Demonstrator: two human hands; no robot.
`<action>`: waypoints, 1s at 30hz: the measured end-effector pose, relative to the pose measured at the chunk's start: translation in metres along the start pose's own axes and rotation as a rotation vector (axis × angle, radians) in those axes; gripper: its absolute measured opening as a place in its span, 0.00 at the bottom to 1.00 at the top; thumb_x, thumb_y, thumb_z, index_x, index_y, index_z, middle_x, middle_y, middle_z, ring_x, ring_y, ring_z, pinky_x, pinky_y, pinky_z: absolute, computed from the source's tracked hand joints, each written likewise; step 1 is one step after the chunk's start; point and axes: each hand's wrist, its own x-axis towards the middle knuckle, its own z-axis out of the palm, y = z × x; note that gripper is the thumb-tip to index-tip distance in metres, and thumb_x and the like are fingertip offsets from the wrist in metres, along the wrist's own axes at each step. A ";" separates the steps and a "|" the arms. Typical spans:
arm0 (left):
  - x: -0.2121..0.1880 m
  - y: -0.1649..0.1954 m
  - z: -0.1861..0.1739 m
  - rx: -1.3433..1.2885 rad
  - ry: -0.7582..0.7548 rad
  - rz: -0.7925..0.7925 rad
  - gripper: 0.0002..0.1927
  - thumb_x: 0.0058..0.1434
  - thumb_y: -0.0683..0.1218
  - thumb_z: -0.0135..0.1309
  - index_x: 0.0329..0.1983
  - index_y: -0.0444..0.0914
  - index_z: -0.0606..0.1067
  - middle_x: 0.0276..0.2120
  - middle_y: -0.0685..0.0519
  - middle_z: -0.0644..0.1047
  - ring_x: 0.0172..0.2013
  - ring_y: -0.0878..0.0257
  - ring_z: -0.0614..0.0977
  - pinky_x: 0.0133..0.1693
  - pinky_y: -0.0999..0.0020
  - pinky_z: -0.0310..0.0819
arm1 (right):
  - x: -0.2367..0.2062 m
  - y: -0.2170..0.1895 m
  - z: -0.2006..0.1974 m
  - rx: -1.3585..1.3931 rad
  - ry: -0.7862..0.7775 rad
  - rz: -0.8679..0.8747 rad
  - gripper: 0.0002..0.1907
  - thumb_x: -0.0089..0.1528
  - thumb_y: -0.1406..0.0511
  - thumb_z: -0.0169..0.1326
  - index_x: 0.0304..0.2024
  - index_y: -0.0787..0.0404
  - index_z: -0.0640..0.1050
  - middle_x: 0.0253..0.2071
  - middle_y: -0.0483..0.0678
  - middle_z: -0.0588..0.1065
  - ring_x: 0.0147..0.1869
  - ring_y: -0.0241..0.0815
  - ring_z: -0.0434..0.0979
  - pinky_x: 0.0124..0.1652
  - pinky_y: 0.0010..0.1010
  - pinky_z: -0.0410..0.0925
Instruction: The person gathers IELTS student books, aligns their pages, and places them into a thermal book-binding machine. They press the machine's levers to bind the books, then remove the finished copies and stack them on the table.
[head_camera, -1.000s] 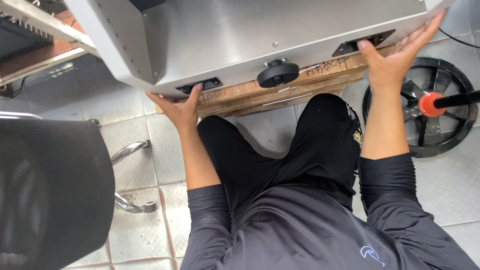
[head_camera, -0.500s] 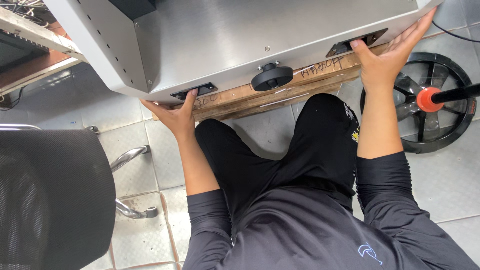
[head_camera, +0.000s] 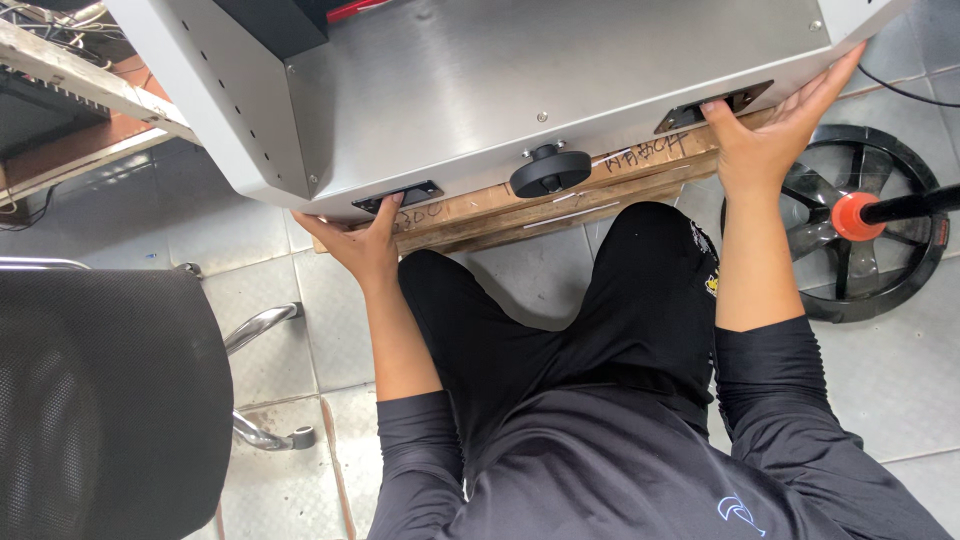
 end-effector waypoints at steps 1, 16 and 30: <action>0.000 0.000 0.001 -0.010 0.000 -0.008 0.60 0.48 0.41 0.77 0.74 0.39 0.47 0.67 0.38 0.60 0.69 0.46 0.65 0.71 0.50 0.60 | 0.000 0.001 0.000 0.002 0.001 0.002 0.67 0.60 0.77 0.70 0.80 0.46 0.35 0.82 0.55 0.42 0.87 0.50 0.42 0.84 0.35 0.42; 0.002 0.005 0.006 0.015 0.017 -0.001 0.61 0.49 0.42 0.78 0.75 0.39 0.46 0.68 0.38 0.59 0.70 0.47 0.64 0.72 0.51 0.58 | 0.000 -0.001 0.001 -0.012 0.010 0.010 0.66 0.58 0.79 0.67 0.81 0.46 0.35 0.82 0.53 0.41 0.87 0.50 0.40 0.84 0.35 0.40; 0.004 0.003 0.006 0.040 0.014 0.005 0.60 0.49 0.43 0.78 0.75 0.39 0.47 0.68 0.38 0.60 0.70 0.46 0.64 0.72 0.50 0.59 | 0.002 0.001 0.004 0.008 0.006 0.014 0.66 0.59 0.78 0.66 0.81 0.45 0.35 0.82 0.54 0.42 0.87 0.50 0.42 0.84 0.35 0.41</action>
